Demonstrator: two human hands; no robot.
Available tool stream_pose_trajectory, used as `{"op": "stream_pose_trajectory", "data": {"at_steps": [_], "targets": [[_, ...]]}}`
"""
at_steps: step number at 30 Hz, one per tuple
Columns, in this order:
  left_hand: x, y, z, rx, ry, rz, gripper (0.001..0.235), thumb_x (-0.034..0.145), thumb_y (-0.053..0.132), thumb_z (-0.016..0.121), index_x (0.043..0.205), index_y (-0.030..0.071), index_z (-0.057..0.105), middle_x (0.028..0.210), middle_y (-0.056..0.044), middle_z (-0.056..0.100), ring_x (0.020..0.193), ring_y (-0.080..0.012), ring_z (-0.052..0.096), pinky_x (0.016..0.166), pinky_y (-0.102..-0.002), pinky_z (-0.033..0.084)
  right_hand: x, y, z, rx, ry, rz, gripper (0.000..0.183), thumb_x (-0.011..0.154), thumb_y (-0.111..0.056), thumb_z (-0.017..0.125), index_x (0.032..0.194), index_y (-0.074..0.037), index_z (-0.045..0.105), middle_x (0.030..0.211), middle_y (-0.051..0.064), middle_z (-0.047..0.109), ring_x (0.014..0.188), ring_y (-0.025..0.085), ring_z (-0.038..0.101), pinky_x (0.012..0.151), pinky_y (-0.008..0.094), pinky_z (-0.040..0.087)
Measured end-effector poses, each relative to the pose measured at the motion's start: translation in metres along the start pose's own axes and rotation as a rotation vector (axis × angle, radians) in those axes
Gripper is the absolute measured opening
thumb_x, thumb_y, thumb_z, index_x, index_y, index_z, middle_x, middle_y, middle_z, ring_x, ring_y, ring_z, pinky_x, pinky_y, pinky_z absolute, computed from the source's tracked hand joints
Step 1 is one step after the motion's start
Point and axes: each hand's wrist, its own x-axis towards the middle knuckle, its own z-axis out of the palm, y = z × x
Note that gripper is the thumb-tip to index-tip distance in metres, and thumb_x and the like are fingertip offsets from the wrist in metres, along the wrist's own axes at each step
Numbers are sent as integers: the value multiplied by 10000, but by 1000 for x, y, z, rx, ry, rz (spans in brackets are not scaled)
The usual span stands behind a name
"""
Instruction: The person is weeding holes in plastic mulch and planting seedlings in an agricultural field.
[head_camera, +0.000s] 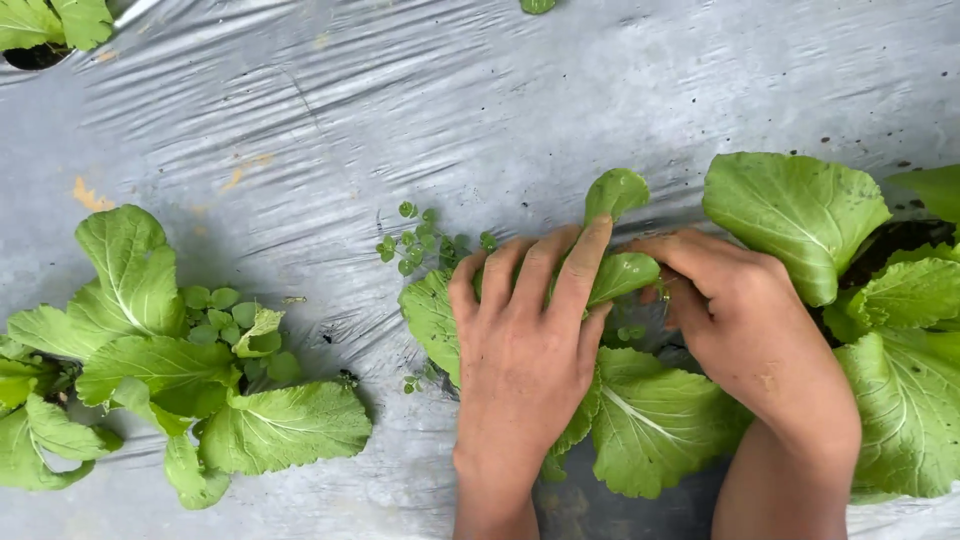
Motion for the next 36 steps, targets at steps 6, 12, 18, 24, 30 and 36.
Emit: {"op": "stream_pose_trajectory", "data": {"at_steps": [6, 12, 18, 24, 30, 36], "targets": [[-6, -6, -7, -128, 40, -14, 502, 1027, 240, 651, 1498, 175, 488, 1054, 13, 648, 1043, -247, 577, 1078, -491, 412, 4, 2, 16, -32, -119, 33, 379, 780, -28, 713, 1159, -20, 709, 1205, 66, 723, 1042, 207, 703, 899, 338, 515], [-20, -26, -20, -254, -15, -25, 499, 1018, 271, 667, 1463, 125, 495, 1029, -48, 630, 1008, -287, 580, 1103, -497, 415, 9, 6, 40, -72, -96, -123, 466, 632, 81, 648, 1035, -124, 761, 1027, 19, 686, 849, 244, 709, 717, 384, 517], [-25, -37, -28, -346, -63, -45, 491, 982, 286, 688, 1413, 119, 523, 1111, -70, 658, 1023, -281, 629, 985, -418, 438, 14, -4, 55, -124, -95, -108, 452, 686, -1, 652, 1110, -148, 702, 1055, 15, 664, 869, 309, 683, 616, 464, 506], [-29, -40, -25, -373, -59, -29, 450, 966, 282, 704, 1344, 92, 550, 1031, -79, 630, 974, -294, 627, 972, -441, 455, 18, 4, 64, -193, -61, -151, 206, 762, 6, 587, 921, -112, 642, 983, 5, 641, 714, 326, 642, 484, 488, 434], [-27, -42, -30, -389, -59, -20, 342, 969, 264, 690, 1230, 64, 596, 1036, -81, 629, 962, -293, 628, 896, -416, 454, 19, 14, 57, 103, -12, -125, 284, 671, 130, 590, 876, -60, 643, 875, 41, 686, 771, 210, 656, 699, 319, 452], [-30, -44, -31, -408, -85, -49, 290, 933, 213, 751, 1141, 93, 589, 932, -36, 575, 869, -247, 593, 884, -393, 451, 10, -3, 33, 237, 46, 43, 156, 972, -171, 728, 850, -91, 675, 795, -1, 657, 738, 114, 590, 707, 285, 475]]}}
